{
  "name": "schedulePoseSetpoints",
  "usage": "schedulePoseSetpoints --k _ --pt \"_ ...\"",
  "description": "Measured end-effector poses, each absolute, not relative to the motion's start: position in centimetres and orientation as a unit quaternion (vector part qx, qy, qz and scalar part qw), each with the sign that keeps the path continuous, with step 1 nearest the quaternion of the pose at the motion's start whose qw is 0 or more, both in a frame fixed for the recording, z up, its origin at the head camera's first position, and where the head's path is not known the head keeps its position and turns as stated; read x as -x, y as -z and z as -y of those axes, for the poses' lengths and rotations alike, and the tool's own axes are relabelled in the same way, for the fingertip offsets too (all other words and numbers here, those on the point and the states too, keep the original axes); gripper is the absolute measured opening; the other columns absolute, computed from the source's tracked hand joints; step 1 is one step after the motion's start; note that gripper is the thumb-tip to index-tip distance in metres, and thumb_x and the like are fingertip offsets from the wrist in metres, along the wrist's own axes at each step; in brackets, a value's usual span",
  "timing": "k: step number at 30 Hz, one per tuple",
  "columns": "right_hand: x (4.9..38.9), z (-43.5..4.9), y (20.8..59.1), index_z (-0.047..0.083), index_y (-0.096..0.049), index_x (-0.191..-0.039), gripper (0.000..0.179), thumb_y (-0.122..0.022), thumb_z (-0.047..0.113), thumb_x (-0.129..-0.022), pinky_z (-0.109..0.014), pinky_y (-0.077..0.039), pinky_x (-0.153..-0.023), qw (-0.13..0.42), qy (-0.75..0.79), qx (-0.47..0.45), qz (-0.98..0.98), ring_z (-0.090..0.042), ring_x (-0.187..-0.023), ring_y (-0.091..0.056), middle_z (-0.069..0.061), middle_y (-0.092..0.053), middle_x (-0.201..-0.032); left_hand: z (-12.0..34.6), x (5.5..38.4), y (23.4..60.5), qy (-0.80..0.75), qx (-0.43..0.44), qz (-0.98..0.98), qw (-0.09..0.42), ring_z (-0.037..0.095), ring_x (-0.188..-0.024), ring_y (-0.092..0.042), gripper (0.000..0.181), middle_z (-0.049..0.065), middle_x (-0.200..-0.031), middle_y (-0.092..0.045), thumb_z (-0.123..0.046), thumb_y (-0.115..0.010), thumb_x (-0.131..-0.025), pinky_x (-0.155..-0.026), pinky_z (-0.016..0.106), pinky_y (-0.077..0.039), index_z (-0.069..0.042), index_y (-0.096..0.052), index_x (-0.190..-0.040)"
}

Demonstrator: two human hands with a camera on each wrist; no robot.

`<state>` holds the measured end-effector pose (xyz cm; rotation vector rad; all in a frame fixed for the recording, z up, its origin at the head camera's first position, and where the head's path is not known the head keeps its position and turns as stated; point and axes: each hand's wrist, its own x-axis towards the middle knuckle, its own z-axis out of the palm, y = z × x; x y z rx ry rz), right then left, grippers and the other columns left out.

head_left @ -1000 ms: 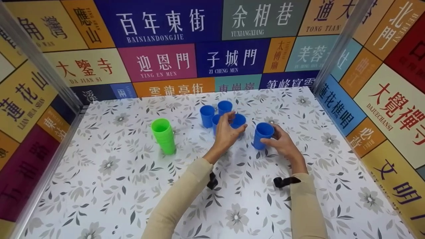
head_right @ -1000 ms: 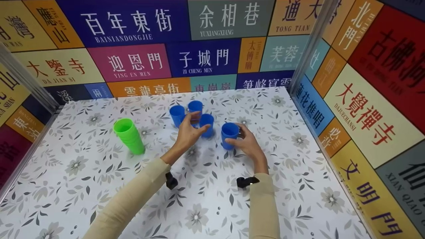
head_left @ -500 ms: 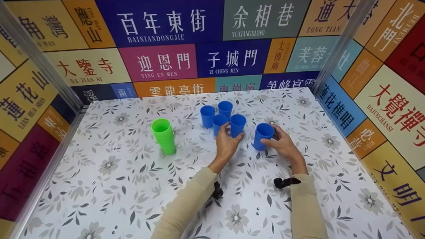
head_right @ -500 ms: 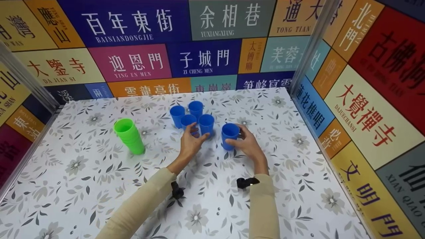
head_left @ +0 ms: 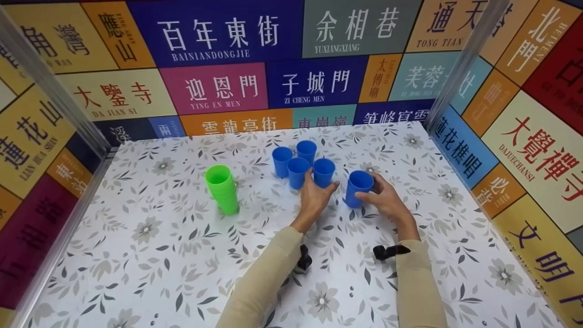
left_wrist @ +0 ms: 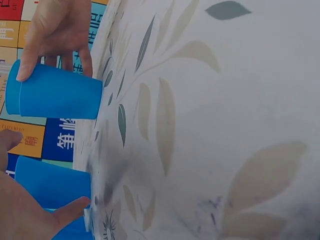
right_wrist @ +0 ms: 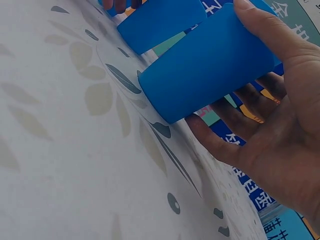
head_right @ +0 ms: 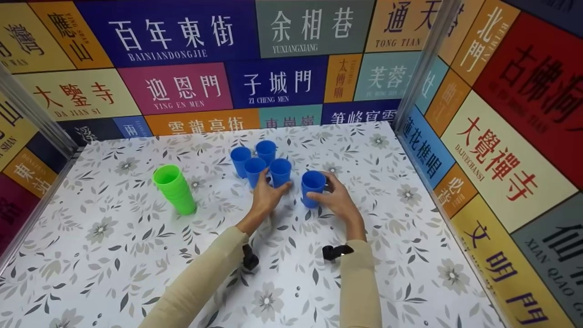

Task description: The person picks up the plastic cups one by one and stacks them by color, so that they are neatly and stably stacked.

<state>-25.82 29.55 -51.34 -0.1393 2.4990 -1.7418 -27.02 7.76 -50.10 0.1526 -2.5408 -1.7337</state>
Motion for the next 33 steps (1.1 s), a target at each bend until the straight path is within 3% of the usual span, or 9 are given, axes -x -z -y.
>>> schedulePoseSetpoints --k 4,11,20,33 --pt "25.7 -29.5 51.5 0.007 -0.031 -0.156 0.083 -0.077 0.024 -0.089 -0.053 -0.029 -0.122 0.041 0.577 0.048 -0.814 -0.039 -0.145 -0.04 -0.023 -0.042 -0.155 -8.1 27.4 50.2 0.57 -0.046 0.819 0.042 0.032 -0.14 -0.049 0.09 0.019 -0.154 -0.046 -0.036 -0.082 -0.082 -0.117 0.042 -0.04 -0.006 -0.033 -0.152" --pt "25.7 -29.4 51.5 0.004 -0.03 -0.156 0.079 -0.074 0.016 -0.091 -0.053 -0.03 -0.122 0.035 0.578 0.053 -0.814 -0.04 -0.144 -0.04 -0.025 -0.041 -0.155 -8.7 28.2 50.1 0.6 -0.057 0.797 0.039 0.032 -0.146 -0.041 0.092 0.018 -0.158 -0.039 -0.035 -0.079 -0.086 -0.121 0.044 -0.034 -0.007 -0.027 -0.156" --pt "25.8 -29.5 51.4 0.006 -0.027 -0.158 0.082 -0.074 0.021 -0.092 -0.054 -0.026 -0.123 0.051 0.566 0.043 -0.822 -0.041 -0.147 -0.036 -0.024 -0.037 -0.158 -9.1 28.7 50.0 0.591 -0.071 0.801 0.07 0.031 -0.14 -0.048 0.073 0.019 -0.151 -0.049 -0.024 -0.076 -0.09 -0.117 0.041 -0.04 -0.005 -0.039 -0.149" --pt "25.8 -29.5 51.5 0.007 -0.036 -0.153 0.074 -0.075 0.016 -0.09 -0.053 -0.027 -0.123 0.033 0.587 0.063 -0.807 -0.039 -0.145 -0.039 -0.022 -0.043 -0.154 -9.2 28.4 49.6 0.59 -0.069 0.8 0.086 0.029 -0.133 -0.056 0.066 0.016 -0.142 -0.058 -0.023 -0.082 -0.084 -0.112 0.04 -0.045 -0.009 -0.048 -0.139"
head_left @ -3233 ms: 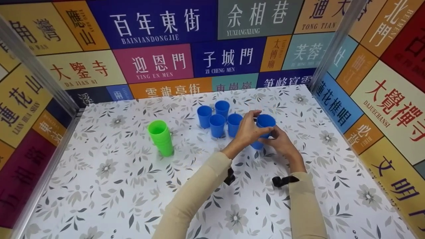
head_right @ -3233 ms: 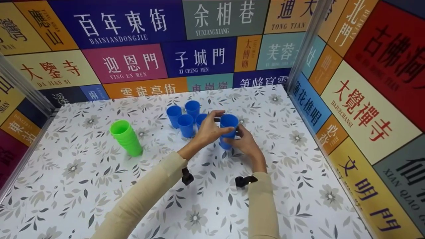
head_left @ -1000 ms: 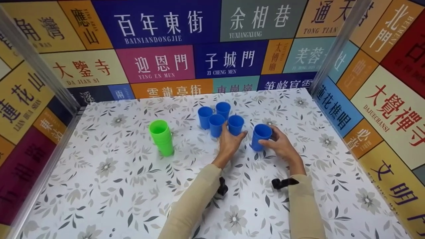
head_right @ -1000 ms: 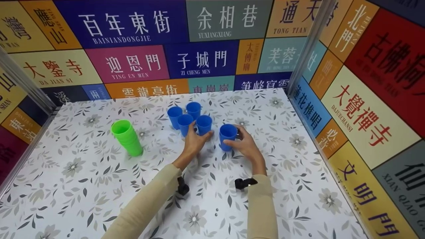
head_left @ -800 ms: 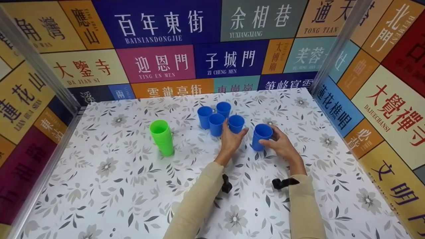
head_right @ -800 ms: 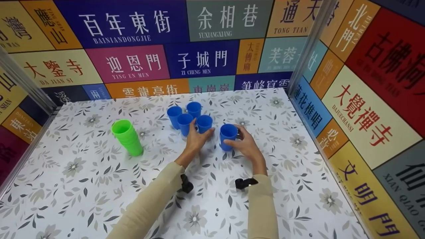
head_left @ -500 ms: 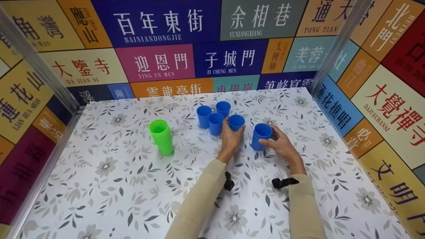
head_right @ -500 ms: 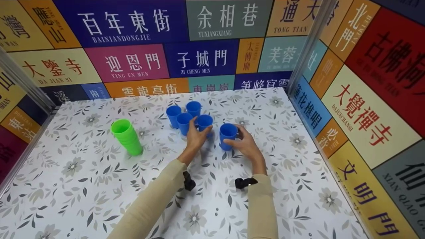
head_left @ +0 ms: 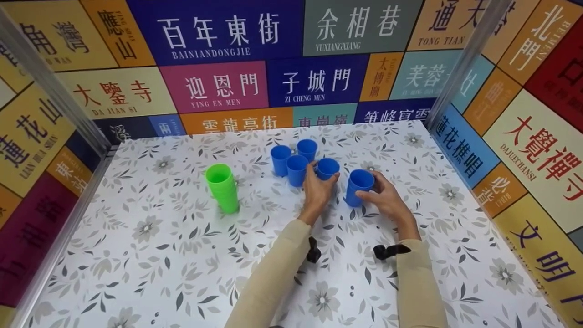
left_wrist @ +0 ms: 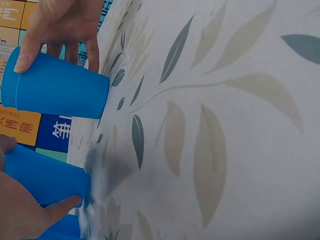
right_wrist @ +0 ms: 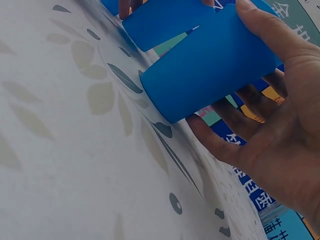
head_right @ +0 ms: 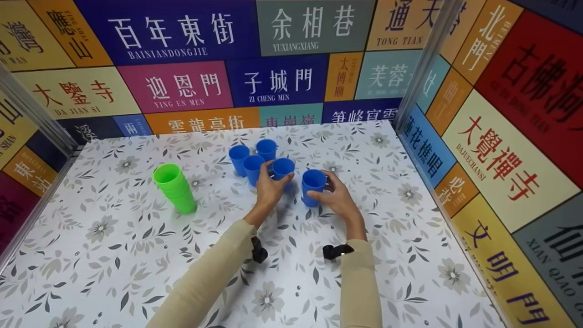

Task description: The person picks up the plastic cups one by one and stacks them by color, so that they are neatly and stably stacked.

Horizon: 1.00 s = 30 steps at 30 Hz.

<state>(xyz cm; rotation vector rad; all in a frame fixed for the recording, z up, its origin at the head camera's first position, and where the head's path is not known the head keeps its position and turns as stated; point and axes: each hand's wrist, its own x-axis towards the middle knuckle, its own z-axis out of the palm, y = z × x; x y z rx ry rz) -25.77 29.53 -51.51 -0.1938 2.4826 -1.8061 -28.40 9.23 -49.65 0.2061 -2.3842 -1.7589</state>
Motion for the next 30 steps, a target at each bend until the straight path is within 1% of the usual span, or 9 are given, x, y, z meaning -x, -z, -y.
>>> schedulePoseSetpoints --k 5,9,11,17,21,27,30 --pt "25.9 -29.5 51.7 0.009 -0.041 -0.148 0.071 -0.077 0.022 -0.089 -0.055 -0.028 -0.122 0.028 0.583 0.059 -0.81 -0.037 -0.143 -0.041 -0.019 -0.046 -0.152 -9.2 28.4 48.8 0.572 -0.05 0.813 0.097 0.03 -0.126 -0.061 0.066 0.019 -0.135 -0.063 -0.025 -0.084 -0.082 -0.107 0.04 -0.05 -0.007 -0.051 -0.136" --pt "25.9 -29.5 51.7 0.01 -0.04 -0.149 0.073 -0.078 0.027 -0.089 -0.055 -0.028 -0.122 0.032 0.575 0.055 -0.815 -0.038 -0.144 -0.041 -0.019 -0.045 -0.153 -9.2 28.3 48.2 0.572 -0.048 0.814 0.09 0.029 -0.122 -0.063 0.066 0.018 -0.132 -0.065 -0.026 -0.083 -0.082 -0.104 0.041 -0.051 -0.008 -0.051 -0.137" --pt "25.9 -29.6 51.7 0.01 -0.039 -0.149 0.074 -0.078 0.029 -0.088 -0.055 -0.028 -0.122 0.036 0.573 0.052 -0.817 -0.038 -0.144 -0.04 -0.019 -0.044 -0.154 -9.1 28.3 48.0 0.575 -0.048 0.813 0.084 0.029 -0.123 -0.063 0.066 0.018 -0.133 -0.064 -0.026 -0.082 -0.083 -0.105 0.041 -0.051 -0.009 -0.05 -0.138" --pt "25.7 -29.5 51.5 0.01 -0.038 -0.151 0.074 -0.076 0.027 -0.09 -0.056 -0.028 -0.122 0.039 0.57 0.052 -0.819 -0.039 -0.144 -0.04 -0.02 -0.044 -0.154 -8.6 28.4 46.8 0.586 -0.042 0.807 0.055 0.029 -0.129 -0.059 0.067 0.016 -0.141 -0.06 -0.029 -0.08 -0.086 -0.107 0.042 -0.05 -0.011 -0.047 -0.141" --pt "25.7 -29.4 51.4 0.009 -0.037 -0.152 0.075 -0.076 0.026 -0.09 -0.057 -0.029 -0.121 0.042 0.568 0.053 -0.82 -0.041 -0.143 -0.041 -0.022 -0.043 -0.154 -8.3 28.4 45.7 0.583 -0.034 0.81 0.047 0.028 -0.128 -0.061 0.068 0.016 -0.14 -0.061 -0.032 -0.08 -0.086 -0.104 0.04 -0.053 -0.012 -0.046 -0.141" --pt "25.7 -29.4 51.5 0.009 -0.038 -0.151 0.074 -0.076 0.025 -0.09 -0.055 -0.031 -0.121 0.039 0.572 0.055 -0.817 -0.039 -0.143 -0.042 -0.021 -0.045 -0.153 -8.4 28.1 44.5 0.568 -0.031 0.822 0.026 0.025 -0.126 -0.063 0.07 0.013 -0.14 -0.061 -0.038 -0.078 -0.087 -0.1 0.037 -0.056 -0.016 -0.043 -0.144" --pt "25.8 -29.4 51.6 0.008 -0.039 -0.151 0.074 -0.077 0.023 -0.09 -0.054 -0.032 -0.12 0.038 0.579 0.058 -0.813 -0.038 -0.143 -0.042 -0.021 -0.046 -0.152 -8.6 27.9 44.2 0.564 -0.024 0.825 0.027 0.025 -0.123 -0.064 0.071 0.012 -0.14 -0.062 -0.04 -0.078 -0.087 -0.098 0.037 -0.057 -0.017 -0.043 -0.145"
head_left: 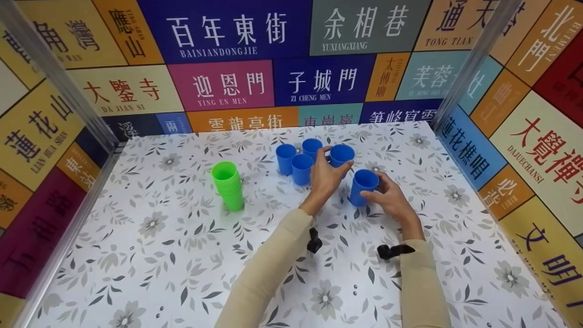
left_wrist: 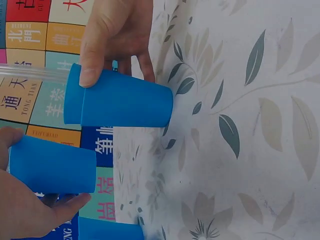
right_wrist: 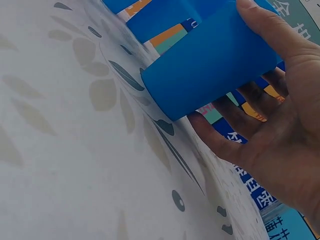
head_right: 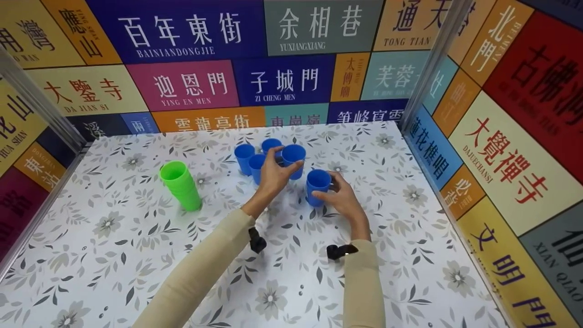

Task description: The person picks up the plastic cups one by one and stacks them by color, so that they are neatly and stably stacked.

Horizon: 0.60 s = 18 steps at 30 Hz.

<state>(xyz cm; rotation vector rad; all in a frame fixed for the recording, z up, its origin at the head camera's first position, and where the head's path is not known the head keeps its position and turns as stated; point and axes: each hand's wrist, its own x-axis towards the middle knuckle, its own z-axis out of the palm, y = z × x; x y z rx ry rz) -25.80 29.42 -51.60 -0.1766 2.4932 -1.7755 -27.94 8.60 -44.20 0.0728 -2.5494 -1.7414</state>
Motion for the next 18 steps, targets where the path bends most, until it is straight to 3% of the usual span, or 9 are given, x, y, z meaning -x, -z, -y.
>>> schedulePoseSetpoints --k 18 --pt "25.9 -29.6 51.5 0.008 -0.035 -0.153 0.079 -0.076 0.029 -0.09 -0.054 -0.032 -0.121 0.048 0.578 0.052 -0.813 -0.038 -0.145 -0.04 -0.021 -0.043 -0.154 -9.6 27.3 42.0 0.598 0.034 0.8 0.043 0.026 -0.125 -0.062 0.072 0.015 -0.138 -0.062 -0.036 -0.08 -0.085 -0.099 0.04 -0.056 -0.011 -0.046 -0.145"
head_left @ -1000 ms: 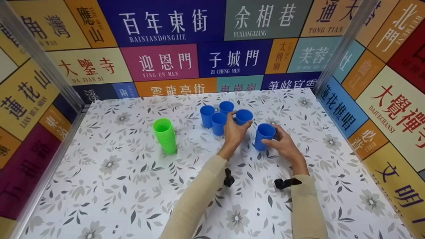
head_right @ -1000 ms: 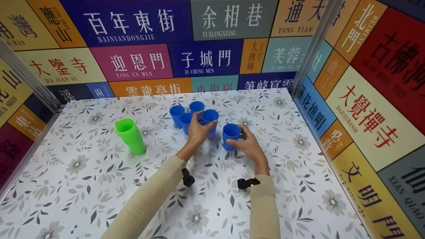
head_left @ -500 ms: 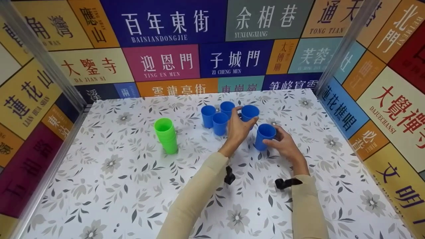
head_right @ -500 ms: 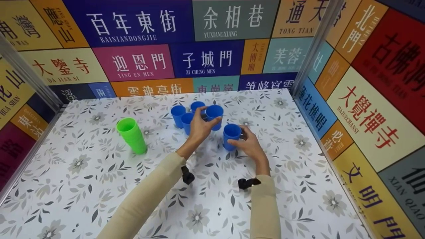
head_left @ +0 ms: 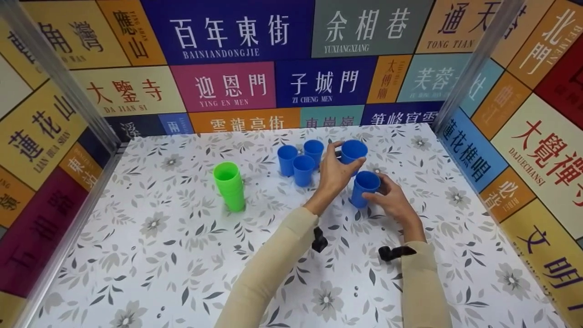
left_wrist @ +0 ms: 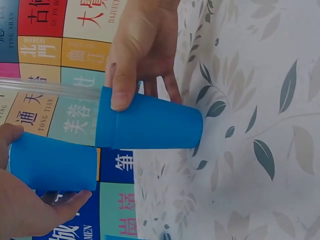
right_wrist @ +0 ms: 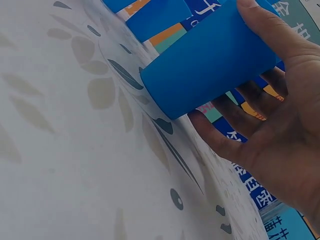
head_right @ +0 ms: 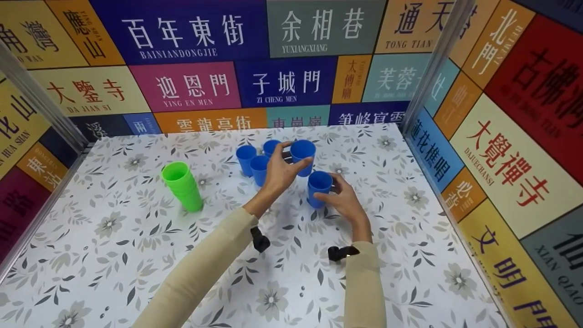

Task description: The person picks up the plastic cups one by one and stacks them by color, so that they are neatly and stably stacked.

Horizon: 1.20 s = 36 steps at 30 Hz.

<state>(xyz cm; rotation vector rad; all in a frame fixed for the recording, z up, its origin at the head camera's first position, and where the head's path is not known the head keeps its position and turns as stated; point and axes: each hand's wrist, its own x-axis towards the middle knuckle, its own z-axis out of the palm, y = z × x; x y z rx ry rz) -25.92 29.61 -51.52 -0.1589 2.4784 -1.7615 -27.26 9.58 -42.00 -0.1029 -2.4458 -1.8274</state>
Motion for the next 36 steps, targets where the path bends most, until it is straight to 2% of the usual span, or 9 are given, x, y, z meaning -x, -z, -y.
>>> schedulePoseSetpoints --k 7,17,23,30,36 --pt "25.8 -29.7 51.6 0.009 -0.039 -0.151 0.078 -0.079 0.03 -0.088 -0.053 -0.034 -0.119 0.042 0.577 0.046 -0.815 -0.038 -0.142 -0.043 -0.021 -0.046 -0.152 -10.2 26.7 41.1 0.597 0.031 0.801 0.026 0.025 -0.126 -0.062 0.072 0.011 -0.139 -0.062 -0.04 -0.081 -0.083 -0.102 0.039 -0.054 -0.018 -0.047 -0.143" --pt "25.9 -29.8 51.7 0.009 -0.035 -0.153 0.08 -0.077 0.033 -0.089 -0.056 -0.032 -0.12 0.053 0.574 0.047 -0.816 -0.039 -0.146 -0.038 -0.021 -0.041 -0.156 -11.0 25.7 40.9 0.613 0.067 0.787 0.022 0.024 -0.123 -0.062 0.072 0.009 -0.134 -0.063 -0.04 -0.082 -0.082 -0.1 0.039 -0.054 -0.017 -0.049 -0.142" --pt "25.8 -29.7 51.7 0.011 -0.033 -0.155 0.081 -0.076 0.034 -0.09 -0.057 -0.031 -0.12 0.055 0.569 0.049 -0.819 -0.04 -0.148 -0.036 -0.02 -0.038 -0.159 -11.2 25.7 41.6 0.598 0.09 0.796 0.012 0.022 -0.123 -0.061 0.072 0.008 -0.135 -0.063 -0.043 -0.08 -0.084 -0.103 0.042 -0.05 -0.018 -0.048 -0.143" --pt "23.9 -28.4 48.4 0.007 -0.03 -0.156 0.08 -0.073 0.029 -0.093 -0.057 -0.029 -0.121 0.068 0.562 0.047 -0.823 -0.043 -0.148 -0.033 -0.024 -0.033 -0.16 -11.2 25.6 42.4 0.601 0.1 0.793 0.002 0.021 -0.123 -0.061 0.071 0.009 -0.136 -0.062 -0.041 -0.08 -0.084 -0.101 0.038 -0.053 -0.018 -0.048 -0.144" --pt "24.1 -28.4 48.5 0.008 -0.027 -0.158 0.084 -0.074 0.028 -0.092 -0.056 -0.028 -0.122 0.066 0.569 0.05 -0.818 -0.043 -0.148 -0.034 -0.024 -0.034 -0.16 -11.4 25.5 42.7 0.604 0.11 0.789 0.0 0.021 -0.121 -0.061 0.07 0.009 -0.135 -0.062 -0.037 -0.081 -0.084 -0.1 0.035 -0.053 -0.017 -0.049 -0.143"
